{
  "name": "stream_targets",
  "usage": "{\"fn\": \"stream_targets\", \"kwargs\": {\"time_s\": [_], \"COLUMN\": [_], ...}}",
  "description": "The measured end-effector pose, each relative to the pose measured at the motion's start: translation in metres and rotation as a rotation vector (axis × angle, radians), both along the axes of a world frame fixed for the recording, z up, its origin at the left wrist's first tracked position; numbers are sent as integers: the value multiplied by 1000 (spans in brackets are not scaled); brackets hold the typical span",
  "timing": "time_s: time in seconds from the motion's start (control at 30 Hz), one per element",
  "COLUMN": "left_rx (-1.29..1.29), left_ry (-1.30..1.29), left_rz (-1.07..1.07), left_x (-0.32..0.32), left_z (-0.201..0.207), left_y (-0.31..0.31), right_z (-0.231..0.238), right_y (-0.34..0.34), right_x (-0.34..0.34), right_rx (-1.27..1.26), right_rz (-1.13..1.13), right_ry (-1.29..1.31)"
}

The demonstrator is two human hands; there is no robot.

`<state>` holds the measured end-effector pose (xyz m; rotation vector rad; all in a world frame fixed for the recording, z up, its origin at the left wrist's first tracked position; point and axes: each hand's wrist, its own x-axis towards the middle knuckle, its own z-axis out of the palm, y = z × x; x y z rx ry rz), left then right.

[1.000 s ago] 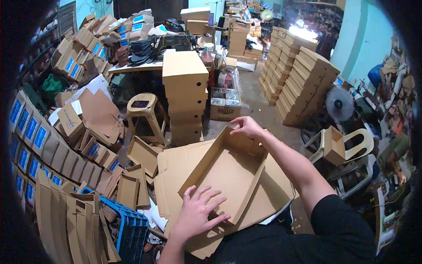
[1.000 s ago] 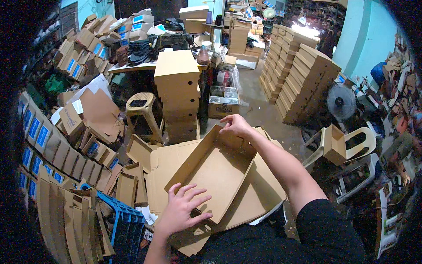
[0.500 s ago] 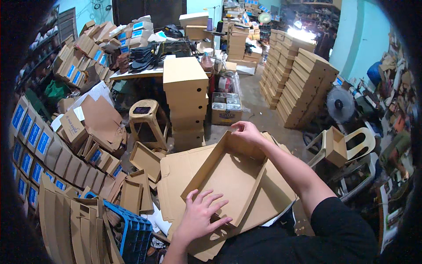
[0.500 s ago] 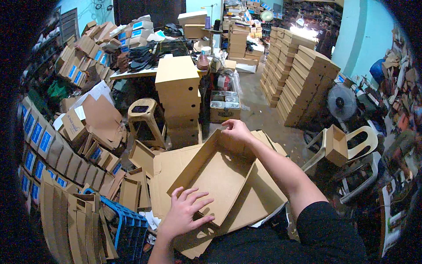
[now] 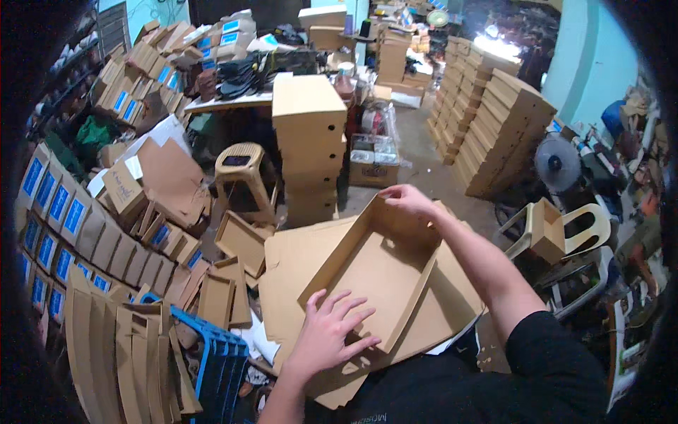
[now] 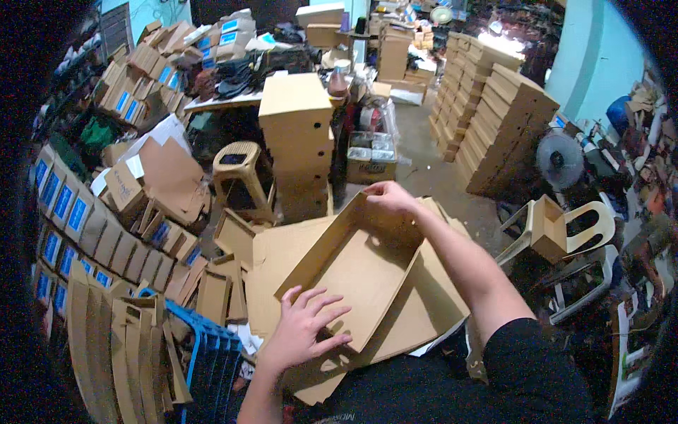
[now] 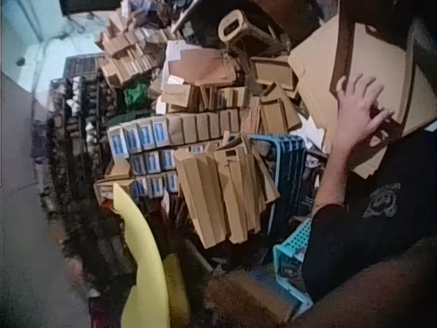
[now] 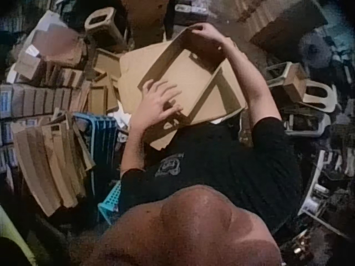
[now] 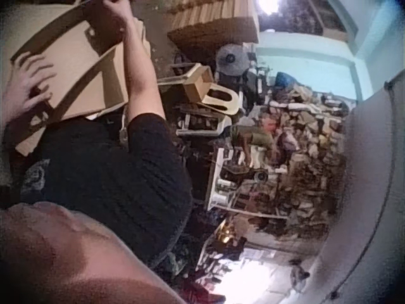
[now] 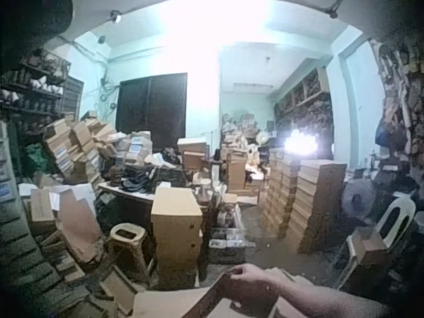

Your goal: Folding and assembling cardboard shoe boxes from flat pre-cut sheets.

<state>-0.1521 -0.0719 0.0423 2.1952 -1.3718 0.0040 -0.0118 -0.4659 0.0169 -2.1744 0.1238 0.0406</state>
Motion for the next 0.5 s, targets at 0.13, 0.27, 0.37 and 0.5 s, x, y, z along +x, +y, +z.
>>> {"fn": "stream_targets", "kwargs": {"time_s": [0.13,0.27,0.37,0.5], "left_rx": [-34,-42,-38,-47], "left_ry": [-12,-7,-10,-12], "left_rz": [-19,-19,-14,-19], "left_x": [2,1,1,0], "left_z": [2,3,4,6], "left_y": [-7,-4,-2,-5], "right_z": [1,1,5,8], "right_y": [-25,-19,-12,-16], "right_x": [1,0,-2,-3], "right_rx": [20,109,145,89], "right_rz": [33,20,4,-43], "right_ry": [36,35,54,54]}}
